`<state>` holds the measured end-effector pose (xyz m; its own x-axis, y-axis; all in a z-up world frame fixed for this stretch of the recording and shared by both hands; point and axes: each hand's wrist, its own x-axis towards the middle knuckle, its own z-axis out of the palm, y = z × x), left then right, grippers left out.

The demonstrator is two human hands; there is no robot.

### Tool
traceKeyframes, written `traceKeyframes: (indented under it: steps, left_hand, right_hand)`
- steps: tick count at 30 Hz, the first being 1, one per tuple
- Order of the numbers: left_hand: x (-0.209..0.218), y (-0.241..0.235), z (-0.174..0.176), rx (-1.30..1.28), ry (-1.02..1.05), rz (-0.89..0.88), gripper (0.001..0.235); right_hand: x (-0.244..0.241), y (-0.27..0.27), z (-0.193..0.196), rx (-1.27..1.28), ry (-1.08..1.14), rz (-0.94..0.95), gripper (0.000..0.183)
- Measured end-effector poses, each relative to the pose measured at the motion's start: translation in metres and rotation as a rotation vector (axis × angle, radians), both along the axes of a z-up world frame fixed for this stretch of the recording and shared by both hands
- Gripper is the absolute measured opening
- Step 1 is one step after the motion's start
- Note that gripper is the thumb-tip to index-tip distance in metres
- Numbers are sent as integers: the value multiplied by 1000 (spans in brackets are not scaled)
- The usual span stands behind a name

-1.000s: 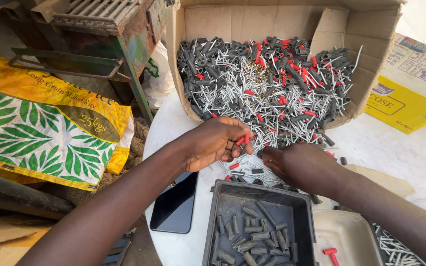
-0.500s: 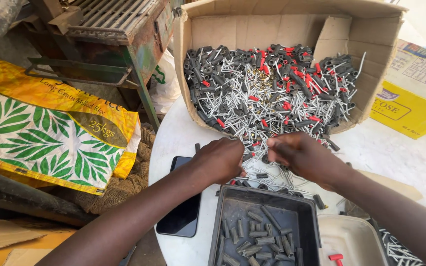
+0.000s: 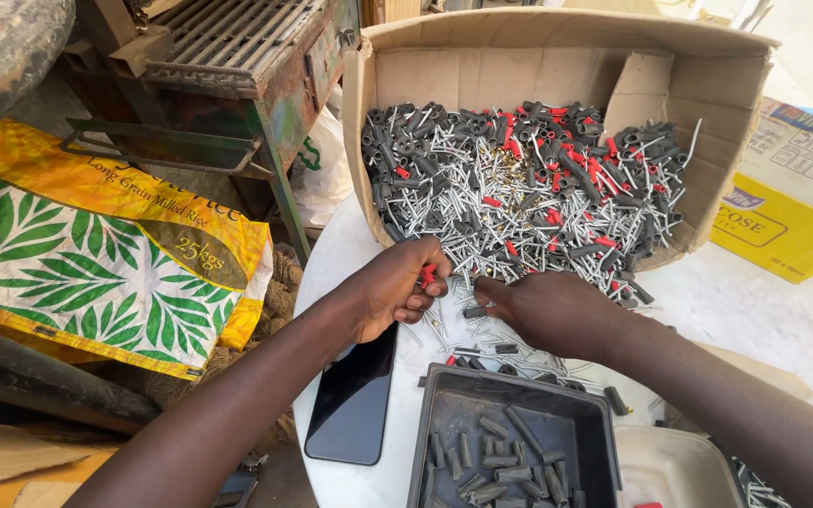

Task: Assembling cable clips by inserting metal nails into plastic holders

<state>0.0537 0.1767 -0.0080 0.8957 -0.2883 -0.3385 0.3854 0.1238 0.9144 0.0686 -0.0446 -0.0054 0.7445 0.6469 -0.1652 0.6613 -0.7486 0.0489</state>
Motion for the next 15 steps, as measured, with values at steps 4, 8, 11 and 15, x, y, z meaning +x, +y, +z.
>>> traceKeyframes:
  steps: [4,8,11,15]
  left_hand:
    - [-3,-2,-9,30,-66,19,16]
    - [-7,-5,-18,543,-543,-17,28]
    - [-22,-13,-3,752,-741,-97,34]
    - [-13,-31,-24,920,-875,-211,34]
  right_hand:
    - [-3,3,-2,-138,-59,64,38]
    - [-11,-4,0,-119,-232,136,25]
    - [-10,-10,-4,-53,-238,119,24]
    - [-17,-13,0,9,-239,107,24]
